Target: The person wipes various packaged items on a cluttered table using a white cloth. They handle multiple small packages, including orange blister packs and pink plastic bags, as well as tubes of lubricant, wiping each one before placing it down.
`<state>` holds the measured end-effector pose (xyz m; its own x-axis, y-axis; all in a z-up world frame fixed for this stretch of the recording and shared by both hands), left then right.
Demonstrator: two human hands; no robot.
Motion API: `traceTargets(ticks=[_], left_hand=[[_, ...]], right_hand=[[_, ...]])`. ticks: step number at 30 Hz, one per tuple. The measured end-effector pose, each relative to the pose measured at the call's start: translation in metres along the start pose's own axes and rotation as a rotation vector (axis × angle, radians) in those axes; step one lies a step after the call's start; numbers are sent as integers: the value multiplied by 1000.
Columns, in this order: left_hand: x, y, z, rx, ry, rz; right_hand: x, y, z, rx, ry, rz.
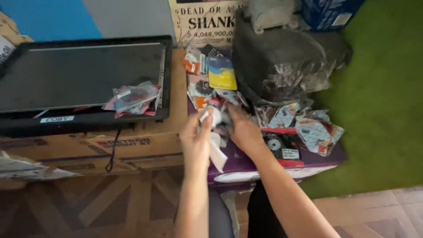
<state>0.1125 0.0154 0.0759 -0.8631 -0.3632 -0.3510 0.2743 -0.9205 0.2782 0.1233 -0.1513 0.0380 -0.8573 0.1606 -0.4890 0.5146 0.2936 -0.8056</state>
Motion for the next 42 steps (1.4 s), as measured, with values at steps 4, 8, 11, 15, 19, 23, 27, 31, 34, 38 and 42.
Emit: traceTargets(ticks=[4,8,11,15,19,23,27,31,34,38,42], left_hand=[[14,13,-19,498,-638,393],[20,30,20,637,-774,592],[33,40,2,373,-298,164],[65,71,20,-140,655,-209],[66,74,9,-425,798,-328],[56,61,-1,-474,696,-264],[40,37,0,-280,433,-110],[20,19,-29,-25,-148,26],[25,24,-21,487,-761,126],[39,41,-14,811,-631,-386],[54,43,-15,227,-592,-489]], right_hand=[[7,13,64,-338,414,215],[21,-44,40,-768,691,223],[46,-36,43,-1168,985,288],[36,-70,15,-1201,955,286],[56,2,79,-1147,875,192],[73,39,109,-1248,810,110],[68,10,96,-1167,652,245],[52,-28,53,-1529,799,366],[56,-13,63,-1617,813,324],[55,-7,69,-1640,770,97],[52,-12,78,-1620,798,329]])
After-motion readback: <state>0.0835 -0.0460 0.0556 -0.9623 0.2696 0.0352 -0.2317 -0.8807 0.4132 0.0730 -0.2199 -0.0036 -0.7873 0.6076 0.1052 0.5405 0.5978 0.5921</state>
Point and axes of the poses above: each hand's wrist, its own x-axis away from the middle knuckle, its own y-axis out of the palm, z = x × y, the point moved 5 cm from there along -x, towards the middle knuckle, and after that the axes turned 12 degrees about z, right-handed, at the moved point
